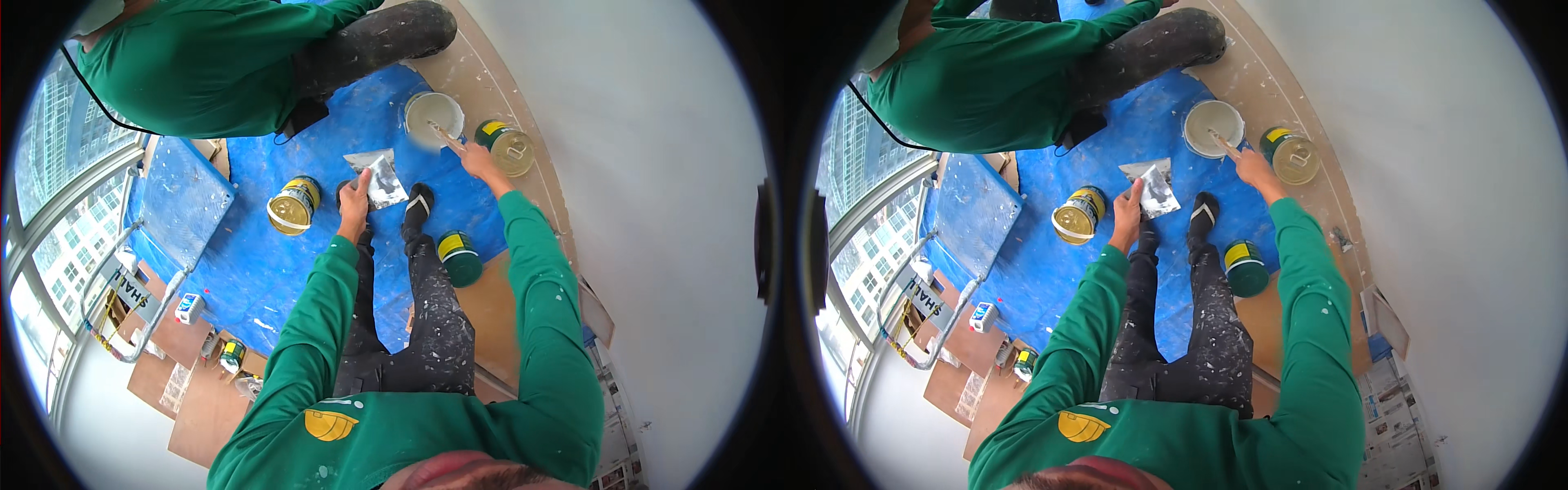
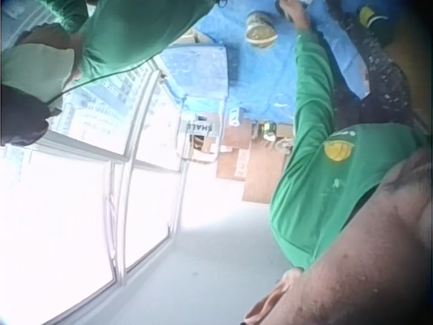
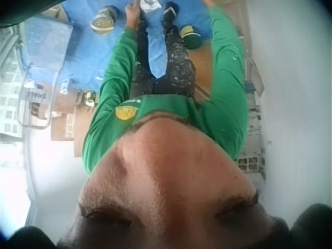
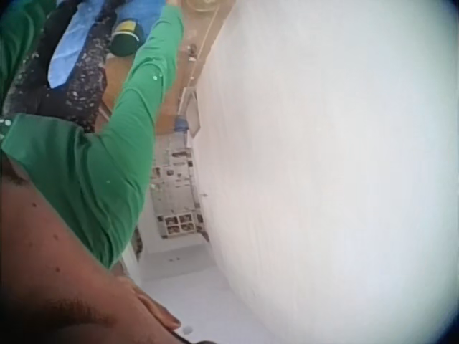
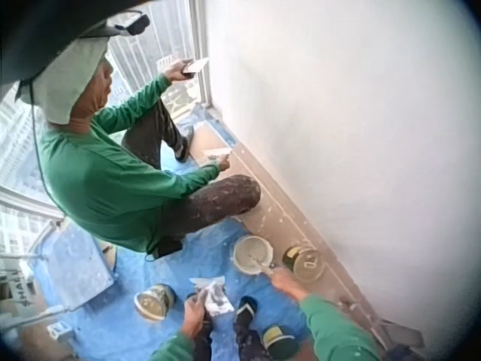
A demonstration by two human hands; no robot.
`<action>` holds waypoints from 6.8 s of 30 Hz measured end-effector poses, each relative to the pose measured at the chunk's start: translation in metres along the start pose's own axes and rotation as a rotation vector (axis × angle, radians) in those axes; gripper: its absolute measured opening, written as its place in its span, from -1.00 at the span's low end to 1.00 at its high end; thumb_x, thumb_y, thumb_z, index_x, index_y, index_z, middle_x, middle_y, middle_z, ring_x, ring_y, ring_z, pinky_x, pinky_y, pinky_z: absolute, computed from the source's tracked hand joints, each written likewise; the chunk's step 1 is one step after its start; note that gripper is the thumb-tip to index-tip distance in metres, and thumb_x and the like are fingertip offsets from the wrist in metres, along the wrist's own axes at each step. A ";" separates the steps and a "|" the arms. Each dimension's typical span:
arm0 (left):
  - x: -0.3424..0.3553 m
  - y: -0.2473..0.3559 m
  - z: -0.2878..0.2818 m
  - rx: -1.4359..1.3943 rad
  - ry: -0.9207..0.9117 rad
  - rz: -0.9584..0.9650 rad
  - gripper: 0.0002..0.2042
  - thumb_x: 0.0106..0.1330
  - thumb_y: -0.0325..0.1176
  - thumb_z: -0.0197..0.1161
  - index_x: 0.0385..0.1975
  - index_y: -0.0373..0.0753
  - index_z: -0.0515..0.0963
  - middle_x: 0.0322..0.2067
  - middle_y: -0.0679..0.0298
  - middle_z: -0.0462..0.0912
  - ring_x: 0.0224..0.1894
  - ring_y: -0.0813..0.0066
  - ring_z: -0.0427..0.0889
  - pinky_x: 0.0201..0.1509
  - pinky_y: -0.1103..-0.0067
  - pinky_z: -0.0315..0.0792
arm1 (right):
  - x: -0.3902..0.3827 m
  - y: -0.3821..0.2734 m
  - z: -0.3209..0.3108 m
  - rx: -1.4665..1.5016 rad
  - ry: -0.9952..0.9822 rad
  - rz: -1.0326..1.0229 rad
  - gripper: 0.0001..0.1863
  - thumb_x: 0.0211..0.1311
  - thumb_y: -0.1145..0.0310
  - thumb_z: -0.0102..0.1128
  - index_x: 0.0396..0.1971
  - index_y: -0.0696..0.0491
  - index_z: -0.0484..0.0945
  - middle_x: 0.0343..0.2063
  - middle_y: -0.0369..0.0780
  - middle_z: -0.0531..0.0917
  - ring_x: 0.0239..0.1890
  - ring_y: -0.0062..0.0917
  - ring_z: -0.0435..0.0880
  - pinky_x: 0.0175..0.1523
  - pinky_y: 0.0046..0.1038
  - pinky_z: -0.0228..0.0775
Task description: The person applies plaster to a white wall using two putty knives, frequently dipping one knife into a bucket of white compound to reload and then smoothing the material over the wall surface.
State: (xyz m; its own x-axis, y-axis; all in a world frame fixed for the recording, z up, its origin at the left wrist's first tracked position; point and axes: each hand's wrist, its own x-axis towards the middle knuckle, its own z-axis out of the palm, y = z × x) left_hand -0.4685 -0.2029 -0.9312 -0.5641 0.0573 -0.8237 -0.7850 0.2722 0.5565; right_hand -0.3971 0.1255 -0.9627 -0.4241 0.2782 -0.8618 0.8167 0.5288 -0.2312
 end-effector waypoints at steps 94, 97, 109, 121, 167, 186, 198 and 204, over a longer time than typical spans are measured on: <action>0.026 0.076 0.094 0.025 -0.082 0.262 -0.38 0.52 0.17 0.06 -0.56 -0.32 0.54 -0.56 0.41 0.43 -0.45 0.67 0.27 -0.43 0.53 0.24 | -0.095 0.069 0.001 -0.013 0.800 -0.368 -0.63 0.30 0.30 0.25 0.07 0.10 0.61 -0.12 -0.02 0.68 -0.17 -0.05 0.62 -0.03 -0.14 0.49; 0.011 0.088 0.088 0.009 -0.159 0.210 -0.42 0.56 0.11 0.04 -0.25 -0.44 0.64 -0.37 0.36 0.58 -0.33 0.64 0.41 -0.25 0.58 0.38 | -0.092 0.047 0.018 0.470 0.556 -0.187 -0.65 0.32 0.21 0.26 0.01 0.07 0.65 -0.17 -0.13 0.69 -0.25 -0.25 0.61 -0.16 -0.25 0.49; -0.039 0.130 0.091 -0.116 -0.359 0.105 -0.40 0.56 0.14 -0.02 0.03 -0.41 0.56 -0.11 0.20 0.72 -0.13 0.45 0.72 0.00 0.50 0.60 | -0.114 -0.107 0.038 2.078 -0.133 -0.333 -0.71 0.52 0.19 0.04 -0.02 0.05 0.61 -0.14 -0.26 0.71 -0.15 -0.59 0.67 -0.09 -0.50 0.49; -0.186 0.280 0.087 0.007 -0.515 0.107 -0.48 0.54 0.10 0.05 -0.09 -0.33 0.62 -0.19 0.27 0.73 -0.21 0.53 0.70 -0.05 0.53 0.58 | -0.266 -0.071 -0.098 0.741 0.993 -0.692 -0.71 0.38 0.29 0.24 -0.38 0.26 0.61 -0.44 -0.05 0.65 -0.42 -0.17 0.69 -0.31 -0.26 0.45; -0.859 0.295 0.142 0.120 -1.605 0.756 -0.54 0.59 -0.03 0.04 -0.21 -0.42 0.55 -0.25 0.19 0.67 -0.26 0.52 0.68 -0.08 0.54 0.64 | -0.947 0.014 -0.026 1.395 2.295 -0.843 -0.76 0.57 0.27 0.06 -0.17 0.15 0.56 -0.30 -0.35 0.61 -0.24 -0.73 0.51 -0.04 -0.58 0.38; -1.007 0.076 0.171 0.304 -1.860 0.438 -0.57 0.59 -0.10 0.04 -0.08 -0.48 0.53 -0.19 0.13 0.69 -0.23 0.44 0.72 -0.09 0.49 0.66 | -1.048 0.134 0.093 0.547 2.476 -0.265 -0.81 0.43 0.57 -0.06 -0.05 0.25 0.47 -0.23 -0.06 0.47 -0.33 -0.32 0.47 -0.25 -0.34 0.34; -0.992 0.106 0.225 0.294 -1.920 0.373 -0.58 0.61 -0.08 -0.01 0.00 -0.39 0.52 -0.09 0.20 0.65 -0.06 0.46 0.64 0.07 0.48 0.55 | -0.996 0.166 0.055 0.556 2.433 -0.158 -0.88 0.45 0.51 -0.02 -0.19 0.24 0.46 -0.34 -0.11 0.50 -0.37 -0.37 0.52 -0.23 -0.33 0.41; -0.956 0.161 0.289 0.291 -1.948 0.323 -0.50 0.61 0.02 -0.07 0.14 -0.36 0.48 0.01 0.24 0.62 0.06 0.44 0.60 0.21 0.48 0.46 | -0.987 0.220 0.036 1.842 2.011 -1.010 -0.75 0.55 0.23 -0.03 -0.33 0.04 0.48 -0.48 -0.29 0.57 -0.55 -0.63 0.44 -0.42 -0.54 0.27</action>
State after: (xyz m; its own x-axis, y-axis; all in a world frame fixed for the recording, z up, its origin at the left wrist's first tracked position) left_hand 0.0183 0.0640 -0.0859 0.4939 0.8495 0.1853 -0.5594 0.1473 0.8157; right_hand 0.2148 -0.0617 -0.1790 0.4846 0.8402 0.2434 -0.5527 0.5098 -0.6593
